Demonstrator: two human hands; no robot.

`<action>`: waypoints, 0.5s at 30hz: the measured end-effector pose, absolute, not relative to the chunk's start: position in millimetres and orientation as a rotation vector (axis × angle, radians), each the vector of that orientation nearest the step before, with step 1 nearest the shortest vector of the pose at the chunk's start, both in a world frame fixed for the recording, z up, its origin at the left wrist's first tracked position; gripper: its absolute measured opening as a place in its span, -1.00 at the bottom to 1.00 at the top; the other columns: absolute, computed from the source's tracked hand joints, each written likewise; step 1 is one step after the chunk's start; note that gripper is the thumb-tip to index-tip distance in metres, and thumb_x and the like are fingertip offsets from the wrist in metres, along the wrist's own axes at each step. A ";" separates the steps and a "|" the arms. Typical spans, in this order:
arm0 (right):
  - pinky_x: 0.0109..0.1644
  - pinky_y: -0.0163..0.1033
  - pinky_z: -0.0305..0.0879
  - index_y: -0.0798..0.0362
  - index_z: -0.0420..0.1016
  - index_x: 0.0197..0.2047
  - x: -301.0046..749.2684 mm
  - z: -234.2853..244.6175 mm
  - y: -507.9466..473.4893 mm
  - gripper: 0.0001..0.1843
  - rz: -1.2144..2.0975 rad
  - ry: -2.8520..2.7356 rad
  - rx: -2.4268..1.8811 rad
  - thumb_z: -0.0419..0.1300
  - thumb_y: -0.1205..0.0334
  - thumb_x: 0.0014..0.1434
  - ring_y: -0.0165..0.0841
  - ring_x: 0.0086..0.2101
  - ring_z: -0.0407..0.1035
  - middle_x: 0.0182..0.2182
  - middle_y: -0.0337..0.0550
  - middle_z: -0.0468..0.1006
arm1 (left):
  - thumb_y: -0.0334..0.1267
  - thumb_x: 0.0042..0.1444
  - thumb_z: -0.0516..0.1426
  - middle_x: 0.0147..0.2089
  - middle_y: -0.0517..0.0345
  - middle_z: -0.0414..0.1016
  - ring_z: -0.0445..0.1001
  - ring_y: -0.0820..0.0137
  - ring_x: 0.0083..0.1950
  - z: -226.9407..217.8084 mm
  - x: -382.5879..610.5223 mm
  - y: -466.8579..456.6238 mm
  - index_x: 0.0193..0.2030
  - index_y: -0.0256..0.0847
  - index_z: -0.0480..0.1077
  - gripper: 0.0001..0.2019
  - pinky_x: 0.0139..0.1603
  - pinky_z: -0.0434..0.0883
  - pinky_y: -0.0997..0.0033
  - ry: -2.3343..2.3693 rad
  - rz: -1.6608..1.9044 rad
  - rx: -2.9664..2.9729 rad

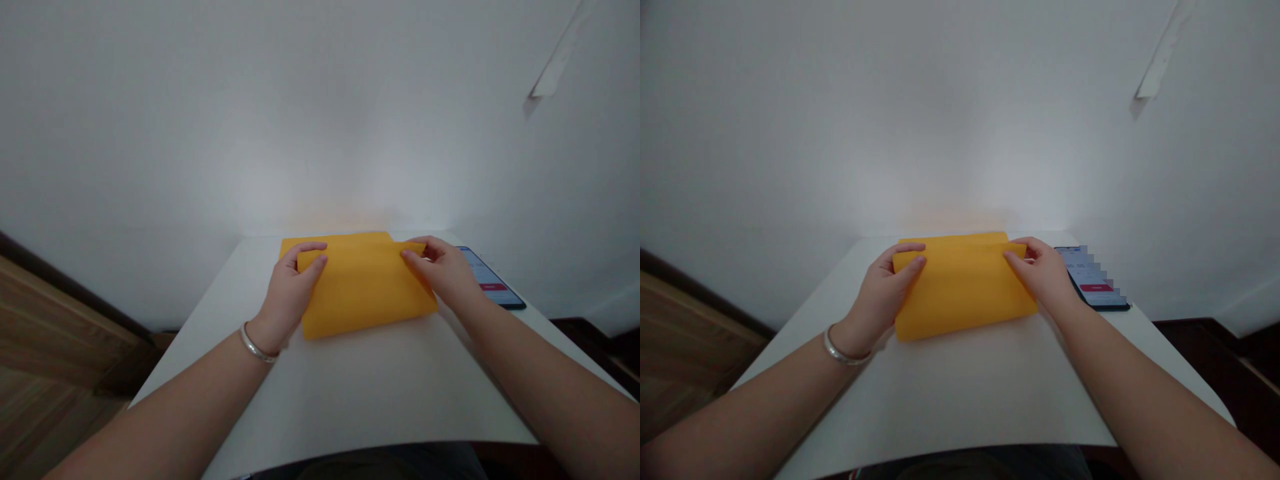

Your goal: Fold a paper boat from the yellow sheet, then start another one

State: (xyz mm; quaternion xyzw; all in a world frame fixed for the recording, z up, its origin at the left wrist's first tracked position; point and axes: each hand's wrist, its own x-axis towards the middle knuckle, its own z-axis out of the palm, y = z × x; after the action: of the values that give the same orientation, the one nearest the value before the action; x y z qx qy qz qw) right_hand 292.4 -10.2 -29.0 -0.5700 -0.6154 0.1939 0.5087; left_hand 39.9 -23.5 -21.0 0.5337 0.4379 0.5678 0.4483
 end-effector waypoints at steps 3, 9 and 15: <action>-0.39 -0.13 0.43 -0.07 0.43 -0.24 286.0 -33.5 -9.9 -0.74 0.841 -1.231 -1.216 0.27 0.06 -0.02 -0.24 -0.43 0.49 -0.38 -0.20 0.60 | -0.14 -0.01 0.24 -0.22 0.14 0.51 0.49 0.35 -0.30 -21.1 40.2 -23.6 -0.11 -0.16 0.41 -0.69 -0.34 0.43 0.43 1.084 1.443 1.306; -0.32 -0.20 0.42 -0.12 0.33 0.12 281.1 -38.0 -10.5 -0.45 0.884 -1.256 -1.098 0.23 0.17 0.01 -0.33 -0.38 0.48 -0.27 -0.23 0.58 | -0.14 0.00 0.23 -0.19 0.11 0.53 0.50 0.34 -0.27 -20.0 41.1 -23.7 -0.17 -0.19 0.42 -0.73 -0.29 0.43 0.41 1.138 1.422 1.317; -0.27 -0.22 0.40 -0.05 0.42 -0.07 283.3 -38.4 -9.1 -0.65 0.799 -1.334 -1.100 0.22 0.11 0.03 -0.30 -0.24 0.46 -0.13 -0.16 0.55 | -0.19 -0.01 0.23 -0.12 0.10 0.53 0.52 0.34 -0.25 -19.0 42.6 -23.9 -0.18 -0.19 0.41 -0.75 -0.28 0.45 0.41 1.092 1.424 1.276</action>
State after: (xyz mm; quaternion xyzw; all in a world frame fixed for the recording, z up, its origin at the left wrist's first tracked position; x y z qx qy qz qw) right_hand 283.3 -9.1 -38.4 -0.4706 -0.5707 0.3417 0.5798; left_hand 42.6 -23.9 -19.0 0.5166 0.4421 0.5767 0.4529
